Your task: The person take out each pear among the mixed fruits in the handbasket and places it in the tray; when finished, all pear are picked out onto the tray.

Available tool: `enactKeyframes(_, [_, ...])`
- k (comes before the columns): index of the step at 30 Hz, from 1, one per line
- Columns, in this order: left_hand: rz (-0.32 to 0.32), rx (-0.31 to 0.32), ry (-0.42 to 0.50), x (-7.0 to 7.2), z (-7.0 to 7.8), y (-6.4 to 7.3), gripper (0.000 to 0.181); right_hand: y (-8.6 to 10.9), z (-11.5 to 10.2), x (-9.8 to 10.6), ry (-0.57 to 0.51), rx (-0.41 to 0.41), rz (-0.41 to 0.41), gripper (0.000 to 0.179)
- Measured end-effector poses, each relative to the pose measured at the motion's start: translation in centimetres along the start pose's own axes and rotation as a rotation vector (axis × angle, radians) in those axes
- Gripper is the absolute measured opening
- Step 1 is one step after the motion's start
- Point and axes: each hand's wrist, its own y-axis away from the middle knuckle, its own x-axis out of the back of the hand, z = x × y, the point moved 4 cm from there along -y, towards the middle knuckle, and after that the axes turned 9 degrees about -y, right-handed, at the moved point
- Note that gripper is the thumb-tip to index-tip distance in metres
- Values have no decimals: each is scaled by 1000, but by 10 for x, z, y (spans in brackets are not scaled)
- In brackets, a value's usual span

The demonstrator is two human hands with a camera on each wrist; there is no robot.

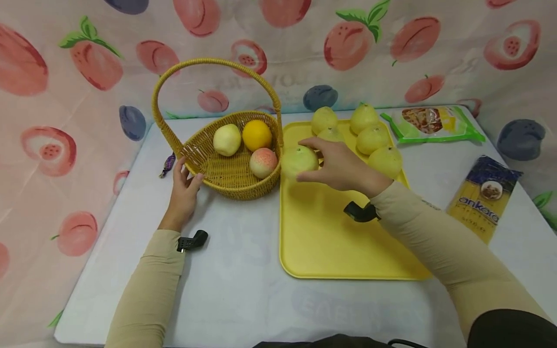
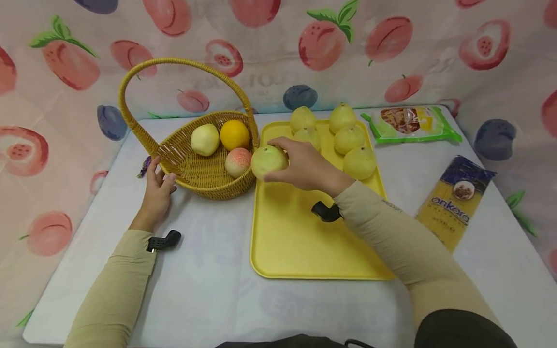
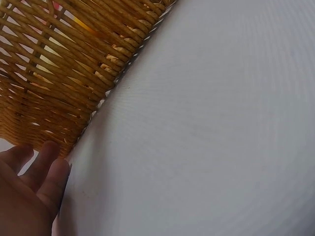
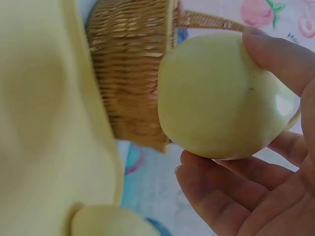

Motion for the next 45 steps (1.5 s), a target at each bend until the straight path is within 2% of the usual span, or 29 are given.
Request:
enactKeyframes(13, [3,3,11,0,0,3,72,20,49,5,-50,-152,18,85])
enactKeyframes(26, [-4,-1,8,-1,0,3,72,26,79,5,-8,-216,33,83])
enactKeyframes(36, [-5,0,7,0,1,2,72,27,88,5,-10,-251,42,83])
enactKeyframes(45, [-11,4,7,1,2,1,73,26,88,8,-1,-243,75,79])
